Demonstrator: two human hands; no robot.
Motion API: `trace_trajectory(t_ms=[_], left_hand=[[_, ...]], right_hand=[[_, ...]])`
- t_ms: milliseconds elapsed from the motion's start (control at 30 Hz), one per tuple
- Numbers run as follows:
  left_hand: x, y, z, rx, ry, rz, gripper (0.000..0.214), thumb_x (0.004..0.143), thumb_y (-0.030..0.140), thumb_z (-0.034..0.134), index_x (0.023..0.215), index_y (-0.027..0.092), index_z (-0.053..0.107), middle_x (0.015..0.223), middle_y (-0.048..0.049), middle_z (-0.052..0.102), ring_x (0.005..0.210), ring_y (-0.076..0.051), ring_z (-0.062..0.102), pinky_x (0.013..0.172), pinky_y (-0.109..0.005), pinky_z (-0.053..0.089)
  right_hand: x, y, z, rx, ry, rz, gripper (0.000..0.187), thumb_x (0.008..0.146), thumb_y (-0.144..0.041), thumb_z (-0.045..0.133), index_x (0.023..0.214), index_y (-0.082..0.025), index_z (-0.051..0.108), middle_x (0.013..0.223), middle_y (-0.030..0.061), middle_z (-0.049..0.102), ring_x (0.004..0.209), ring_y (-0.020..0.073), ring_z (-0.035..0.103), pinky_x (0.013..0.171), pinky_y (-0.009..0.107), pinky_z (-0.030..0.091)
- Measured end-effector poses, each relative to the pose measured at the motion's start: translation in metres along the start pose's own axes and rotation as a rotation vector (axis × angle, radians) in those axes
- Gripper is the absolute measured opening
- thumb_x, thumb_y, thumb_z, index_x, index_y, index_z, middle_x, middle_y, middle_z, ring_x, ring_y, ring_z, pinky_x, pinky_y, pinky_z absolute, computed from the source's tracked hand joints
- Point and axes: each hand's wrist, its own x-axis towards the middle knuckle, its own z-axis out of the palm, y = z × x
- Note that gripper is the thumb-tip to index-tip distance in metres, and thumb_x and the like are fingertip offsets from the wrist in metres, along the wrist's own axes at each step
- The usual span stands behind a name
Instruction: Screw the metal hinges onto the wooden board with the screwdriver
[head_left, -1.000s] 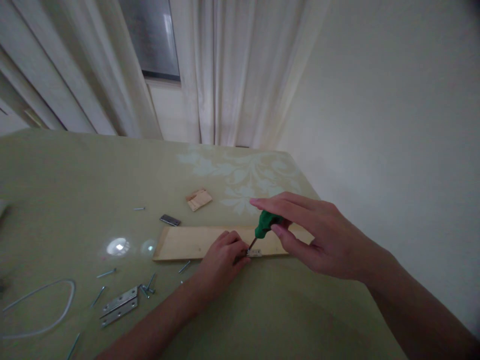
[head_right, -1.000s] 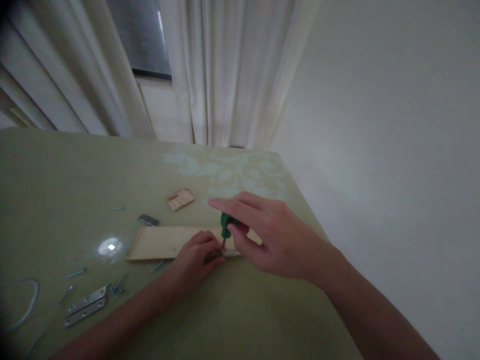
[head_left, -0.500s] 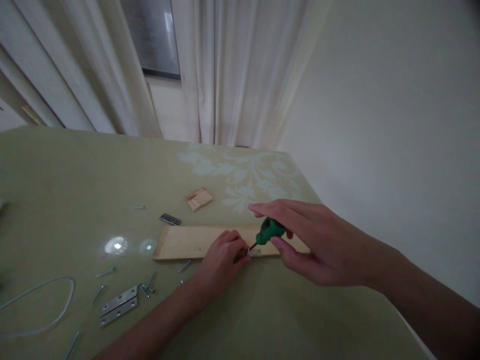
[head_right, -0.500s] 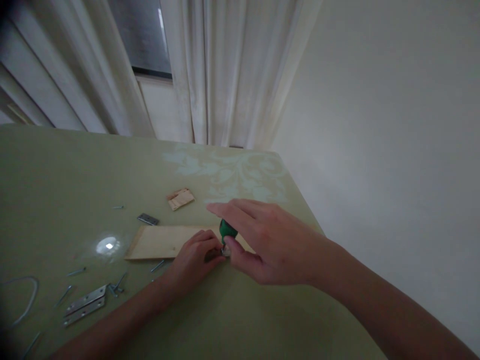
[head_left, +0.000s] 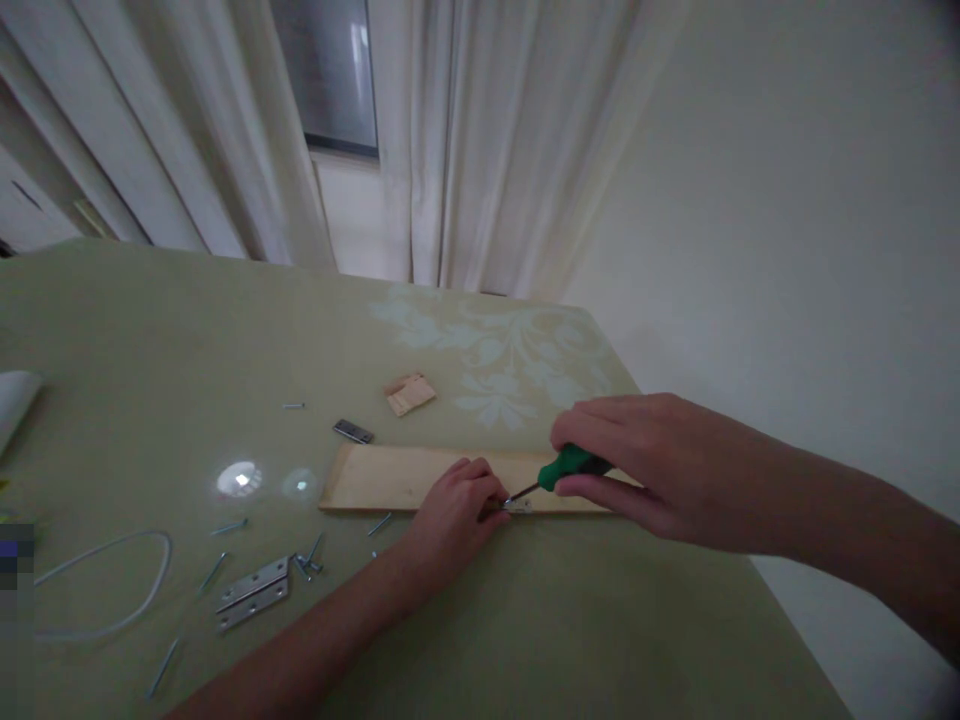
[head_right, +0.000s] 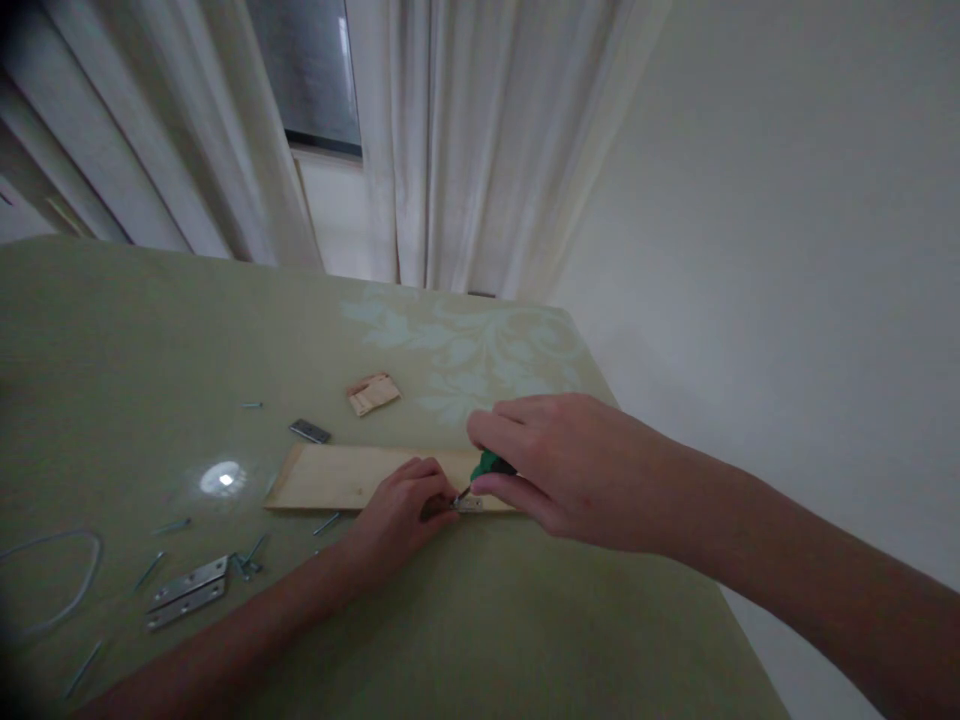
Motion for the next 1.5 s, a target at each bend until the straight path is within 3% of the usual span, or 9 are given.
trace_trajectory(t_ms=[133, 267, 433, 600, 767, 1000, 1200, 1367, 1500], left_hand=[[-0.001, -0.001, 0.001, -0.001, 0.002, -0.002, 0.014, 0.086, 0.007, 0.081, 0.085, 0.018, 0.072, 0.094, -0.0035, 0.068, 0.092, -0.022, 0.062, 0.082, -0.032, 0.046], [-0.001, -0.001, 0.001, 0.014, 0.002, -0.003, 0.015, 0.085, 0.007, 0.081, 0.084, 0.018, 0.072, 0.094, -0.0037, 0.068, 0.091, -0.022, 0.062, 0.081, -0.032, 0.046], [0.000, -0.002, 0.001, 0.000, 0.008, 0.018, 0.016, 0.086, 0.006, 0.079, 0.082, 0.019, 0.070, 0.093, -0.0031, 0.067, 0.092, -0.022, 0.062, 0.080, -0.032, 0.045], [-0.001, -0.004, 0.002, 0.004, 0.011, 0.015, 0.016, 0.086, 0.006, 0.079, 0.083, 0.019, 0.069, 0.095, -0.0035, 0.068, 0.093, -0.023, 0.062, 0.081, -0.032, 0.045], [0.000, -0.002, 0.002, 0.000, 0.015, 0.025, 0.018, 0.090, 0.010, 0.076, 0.079, 0.019, 0.066, 0.091, -0.0034, 0.067, 0.092, -0.023, 0.061, 0.080, -0.032, 0.044], [-0.001, -0.001, 0.000, -0.010, 0.015, 0.016, 0.017, 0.085, 0.004, 0.075, 0.082, 0.019, 0.068, 0.094, -0.0039, 0.068, 0.094, -0.023, 0.061, 0.082, -0.034, 0.046], [-0.001, -0.004, 0.001, -0.032, 0.005, 0.016, 0.016, 0.085, 0.006, 0.077, 0.086, 0.020, 0.070, 0.095, -0.0036, 0.069, 0.095, -0.024, 0.063, 0.082, -0.034, 0.047], [0.000, -0.003, 0.000, -0.030, -0.001, -0.002, 0.017, 0.083, 0.006, 0.081, 0.085, 0.019, 0.070, 0.096, -0.0035, 0.069, 0.095, -0.024, 0.064, 0.082, -0.034, 0.047], [0.000, 0.000, -0.002, -0.031, -0.009, -0.009, 0.017, 0.084, 0.008, 0.083, 0.086, 0.019, 0.070, 0.096, -0.0036, 0.069, 0.096, -0.024, 0.064, 0.083, -0.034, 0.047]], right_hand=[[0.004, -0.001, -0.005, -0.210, -0.052, 0.069, 0.027, 0.103, -0.044, 0.067, 0.096, -0.019, 0.061, 0.083, 0.0038, 0.071, 0.065, 0.0205, 0.065, 0.056, 0.028, 0.030], [0.006, -0.007, -0.008, -0.227, -0.051, -0.032, 0.015, 0.099, -0.024, 0.071, 0.105, -0.019, 0.059, 0.102, 0.0052, 0.072, 0.068, 0.0167, 0.065, 0.054, 0.027, 0.027], [0.008, -0.019, -0.008, -0.373, -0.045, 0.008, 0.029, 0.099, -0.043, 0.074, 0.095, -0.021, 0.057, 0.076, 0.0003, 0.069, 0.061, 0.0196, 0.064, 0.053, 0.031, 0.014], [0.011, -0.027, -0.012, -0.351, -0.073, -0.017, 0.020, 0.093, -0.019, 0.075, 0.101, -0.020, 0.057, 0.087, 0.0017, 0.074, 0.065, 0.0182, 0.066, 0.052, 0.032, 0.013], [0.013, -0.029, -0.012, -0.403, -0.067, 0.063, 0.034, 0.099, -0.051, 0.072, 0.089, -0.022, 0.057, 0.074, 0.0016, 0.070, 0.059, 0.0218, 0.065, 0.053, 0.032, 0.011], [0.009, -0.025, -0.011, -0.356, -0.060, -0.005, 0.033, 0.089, -0.010, 0.074, 0.114, -0.022, 0.057, 0.094, -0.0005, 0.072, 0.066, 0.0187, 0.066, 0.052, 0.032, 0.013], [0.012, -0.023, -0.014, -0.463, -0.072, 0.114, 0.035, 0.096, -0.050, 0.076, 0.095, -0.020, 0.059, 0.076, 0.0037, 0.074, 0.058, 0.0218, 0.066, 0.053, 0.032, 0.010], [0.012, -0.021, -0.015, -0.379, -0.088, 0.055, 0.022, 0.097, -0.031, 0.075, 0.102, -0.020, 0.057, 0.089, 0.0036, 0.076, 0.062, 0.0196, 0.068, 0.052, 0.032, 0.013], [0.013, -0.023, -0.015, -0.438, -0.109, 0.105, 0.034, 0.100, -0.051, 0.071, 0.093, -0.021, 0.057, 0.074, 0.0026, 0.073, 0.058, 0.0220, 0.067, 0.052, 0.032, 0.010]])
